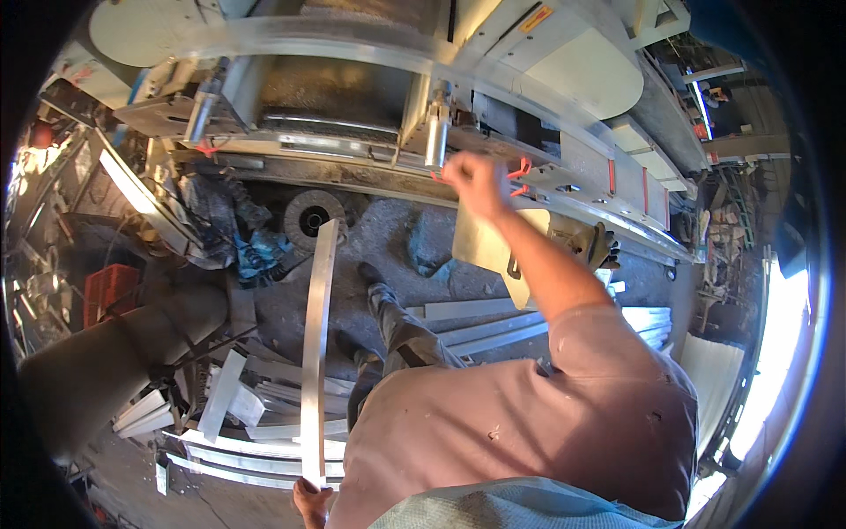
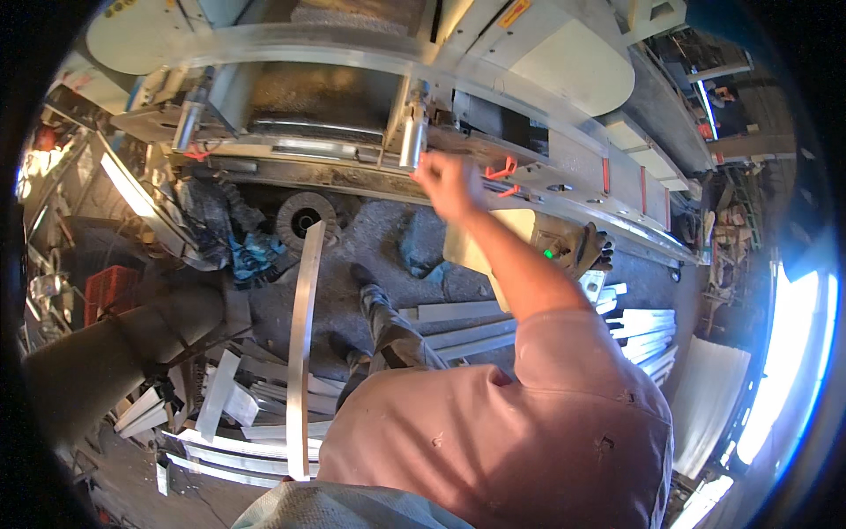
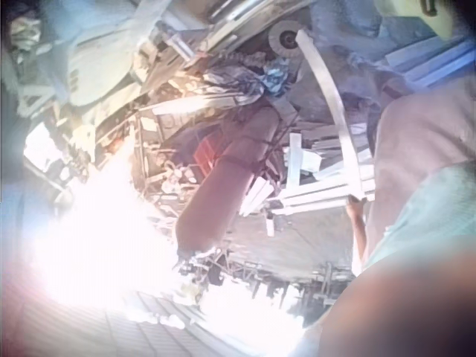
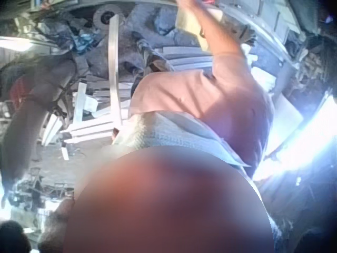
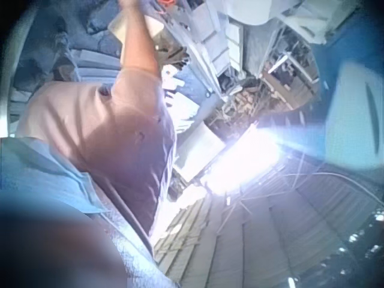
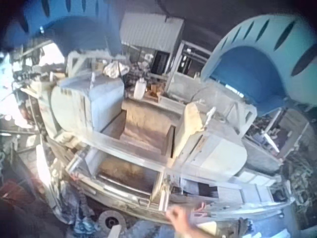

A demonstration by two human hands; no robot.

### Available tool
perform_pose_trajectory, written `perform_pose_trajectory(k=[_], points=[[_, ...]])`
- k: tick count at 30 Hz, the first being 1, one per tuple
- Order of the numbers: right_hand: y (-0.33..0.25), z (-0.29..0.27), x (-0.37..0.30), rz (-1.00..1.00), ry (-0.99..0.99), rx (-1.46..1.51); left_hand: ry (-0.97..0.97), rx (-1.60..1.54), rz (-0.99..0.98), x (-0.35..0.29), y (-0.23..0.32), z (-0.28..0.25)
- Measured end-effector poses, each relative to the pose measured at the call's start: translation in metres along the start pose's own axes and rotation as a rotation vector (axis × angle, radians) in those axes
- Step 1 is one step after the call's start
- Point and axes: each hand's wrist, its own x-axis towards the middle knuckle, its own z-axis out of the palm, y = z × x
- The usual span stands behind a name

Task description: The person picks up long metal profiles from a pile, places them into a cutting machine, and operates the machine to cut them. The person repeats this process with multiple profiles, handling each one individually and positioning it in the machine before cutting.

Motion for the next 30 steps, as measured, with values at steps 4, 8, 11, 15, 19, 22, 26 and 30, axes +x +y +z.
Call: perform_pose_trajectory(k=[4,8,11,15,19,22,26,30], points=[[-0.062,0.027,-0.123,0.164,-0.435,0.168,0.041,-0.101,0.097,-0.012,-0.004,-0.008],[-0.118,0.073,-0.165,0.365,-0.819,0.506,0.112,-0.097,0.039,-0.024,0.025,-0.018],[-0.172,0.108,-0.162,0.510,-0.866,0.799,0.335,-0.070,0.161,-0.020,0.055,-0.032],[-0.242,0.121,-0.140,0.547,-0.881,1.211,0.643,-0.039,0.305,-0.015,0.074,-0.057],[-0.286,0.119,-0.139,0.528,-0.858,1.268,0.808,-0.032,0.284,-0.014,0.069,-0.077],[-0.301,0.121,-0.150,0.419,-0.890,1.294,0.884,0.021,0.282,-0.016,0.060,-0.084],[-0.309,0.128,-0.154,0.580,-0.811,1.237,1.090,0.013,0.209,-0.026,0.058,-0.088],[-0.305,0.129,-0.147,0.717,-0.892,1.210,1.311,0.137,0.232,-0.030,0.076,-0.098]])
